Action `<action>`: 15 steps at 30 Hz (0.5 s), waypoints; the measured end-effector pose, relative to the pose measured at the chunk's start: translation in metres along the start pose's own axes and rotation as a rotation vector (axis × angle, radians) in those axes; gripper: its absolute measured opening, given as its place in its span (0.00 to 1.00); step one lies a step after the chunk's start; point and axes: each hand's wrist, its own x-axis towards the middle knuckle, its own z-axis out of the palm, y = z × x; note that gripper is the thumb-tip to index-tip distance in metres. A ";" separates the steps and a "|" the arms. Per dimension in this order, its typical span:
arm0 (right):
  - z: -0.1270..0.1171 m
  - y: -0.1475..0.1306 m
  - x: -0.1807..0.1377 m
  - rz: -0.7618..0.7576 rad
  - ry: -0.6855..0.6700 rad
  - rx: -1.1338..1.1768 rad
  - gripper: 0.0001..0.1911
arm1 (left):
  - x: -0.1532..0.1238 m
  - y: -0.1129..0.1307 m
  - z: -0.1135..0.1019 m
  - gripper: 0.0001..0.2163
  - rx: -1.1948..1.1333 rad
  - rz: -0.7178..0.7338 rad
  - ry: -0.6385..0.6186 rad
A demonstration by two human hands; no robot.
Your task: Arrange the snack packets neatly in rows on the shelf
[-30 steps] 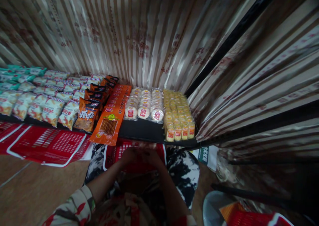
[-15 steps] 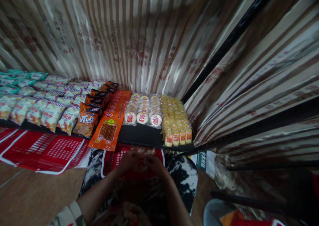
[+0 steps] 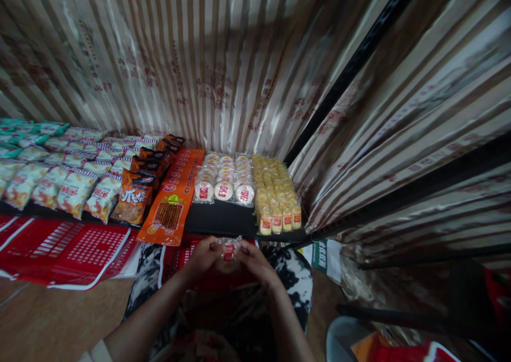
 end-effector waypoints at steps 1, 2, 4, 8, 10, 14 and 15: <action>0.000 -0.002 0.000 -0.005 0.001 0.011 0.25 | 0.000 0.000 0.000 0.16 -0.003 0.001 -0.007; 0.001 -0.004 0.000 -0.009 0.005 0.019 0.24 | 0.001 0.000 0.000 0.16 0.004 0.003 -0.007; 0.002 -0.006 0.000 -0.013 0.022 0.027 0.24 | 0.001 0.000 0.000 0.16 0.020 0.003 0.004; 0.003 -0.008 0.001 -0.016 0.076 0.030 0.23 | 0.002 0.002 0.000 0.17 -0.012 -0.008 -0.011; 0.003 -0.008 0.002 -0.019 0.089 0.040 0.22 | 0.002 0.004 0.001 0.17 0.000 -0.014 -0.006; 0.004 -0.007 0.005 0.001 0.101 0.060 0.23 | 0.002 0.007 0.001 0.17 0.013 -0.023 0.026; 0.003 -0.006 0.006 0.006 0.107 0.061 0.23 | 0.002 0.008 0.001 0.17 0.005 -0.022 0.023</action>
